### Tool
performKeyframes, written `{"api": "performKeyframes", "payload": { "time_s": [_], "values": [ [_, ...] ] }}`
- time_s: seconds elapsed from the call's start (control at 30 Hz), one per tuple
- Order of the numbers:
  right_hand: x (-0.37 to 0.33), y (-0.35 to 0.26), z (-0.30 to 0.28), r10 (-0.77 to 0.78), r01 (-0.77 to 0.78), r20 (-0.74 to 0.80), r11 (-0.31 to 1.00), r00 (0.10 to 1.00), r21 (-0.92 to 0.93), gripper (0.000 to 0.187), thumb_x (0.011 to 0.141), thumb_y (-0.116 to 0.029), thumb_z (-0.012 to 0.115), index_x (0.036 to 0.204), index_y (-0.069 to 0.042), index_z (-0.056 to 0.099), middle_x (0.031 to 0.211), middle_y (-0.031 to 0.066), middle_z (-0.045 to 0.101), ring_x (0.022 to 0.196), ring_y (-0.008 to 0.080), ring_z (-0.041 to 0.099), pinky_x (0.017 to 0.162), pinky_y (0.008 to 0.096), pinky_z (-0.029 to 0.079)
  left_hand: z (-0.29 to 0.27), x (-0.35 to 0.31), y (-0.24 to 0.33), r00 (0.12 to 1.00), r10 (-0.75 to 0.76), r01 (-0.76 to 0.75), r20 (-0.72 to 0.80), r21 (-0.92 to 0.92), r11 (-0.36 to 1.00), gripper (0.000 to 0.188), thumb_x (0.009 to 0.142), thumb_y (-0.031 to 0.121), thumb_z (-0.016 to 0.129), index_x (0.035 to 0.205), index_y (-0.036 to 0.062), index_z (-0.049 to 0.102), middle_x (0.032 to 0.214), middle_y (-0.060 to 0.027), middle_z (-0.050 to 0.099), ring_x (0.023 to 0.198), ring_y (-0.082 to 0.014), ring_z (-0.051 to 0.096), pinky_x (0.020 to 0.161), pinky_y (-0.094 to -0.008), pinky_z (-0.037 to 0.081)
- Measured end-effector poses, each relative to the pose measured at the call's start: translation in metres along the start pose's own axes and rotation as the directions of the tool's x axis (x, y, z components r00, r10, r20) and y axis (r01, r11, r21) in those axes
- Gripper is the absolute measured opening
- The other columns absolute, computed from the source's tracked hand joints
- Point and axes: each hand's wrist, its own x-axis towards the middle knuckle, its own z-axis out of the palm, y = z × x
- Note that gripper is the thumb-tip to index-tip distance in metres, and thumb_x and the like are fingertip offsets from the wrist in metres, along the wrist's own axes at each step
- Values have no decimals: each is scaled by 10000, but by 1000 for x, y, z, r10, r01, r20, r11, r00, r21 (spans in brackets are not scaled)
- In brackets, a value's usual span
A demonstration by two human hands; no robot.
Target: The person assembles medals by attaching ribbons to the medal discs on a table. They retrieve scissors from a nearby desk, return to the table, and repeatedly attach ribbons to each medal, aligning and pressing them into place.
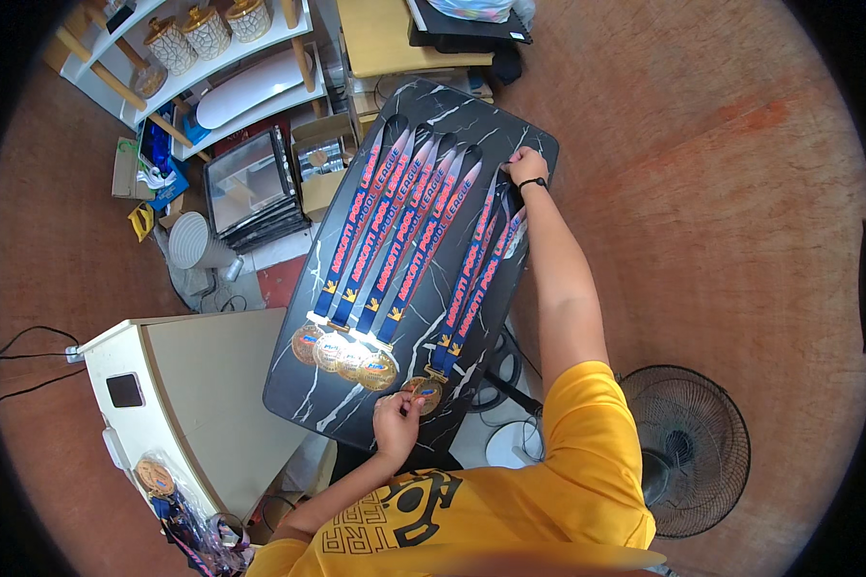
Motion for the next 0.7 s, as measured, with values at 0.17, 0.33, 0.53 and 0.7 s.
{"api": "performKeyframes", "payload": {
  "time_s": [0.17, 0.33, 0.53, 0.7],
  "values": [
    [7, -7, 6, 29, -30, 44, 999, 999, 18, 250, 698, -230, 832, 851, -100, 683, 960, 135, 718, 965, 309, 678, 832, 403, 526, 1, 4, -8, 990, -136, 141, 41, -160, 977, 171, 885, 153, 700, 923, 8, 617, 708, -76, 573, 648, -215, 580, 590, -334, 473],
    [7, -15, 12, 86, -85, 30, 996, 996, -28, 235, 724, -252, 820, 872, -125, 689, 1013, 114, 717, 1015, 300, 669, 855, 413, 526, 8, 4, -12, 962, -245, 271, 119, -345, 898, 199, 923, 175, 670, 991, 1, 601, 707, -73, 591, 587, -164, 591, 561, -315, 477],
    [10, -19, 15, 112, -111, 23, 993, 993, -32, 241, 730, -282, 823, 874, -146, 686, 1035, 100, 717, 1032, 311, 666, 863, 430, 528, 1, 8, -16, 956, -279, 295, 94, -298, 908, 262, 945, 182, 643, 1108, -22, 620, 675, -65, 614, 580, -116, 593, 562, -285, 482],
    [13, -19, 20, 95, -95, -5, 994, 995, -58, 241, 727, -284, 825, 870, -150, 685, 1036, 104, 716, 1034, 316, 666, 858, 441, 529, 0, 12, -26, 973, -231, 219, -3, -307, 926, 276, 946, 175, 638, 1130, -30, 631, 692, -68, 627, 577, -109, 580, 560, -286, 469]
  ]
}}
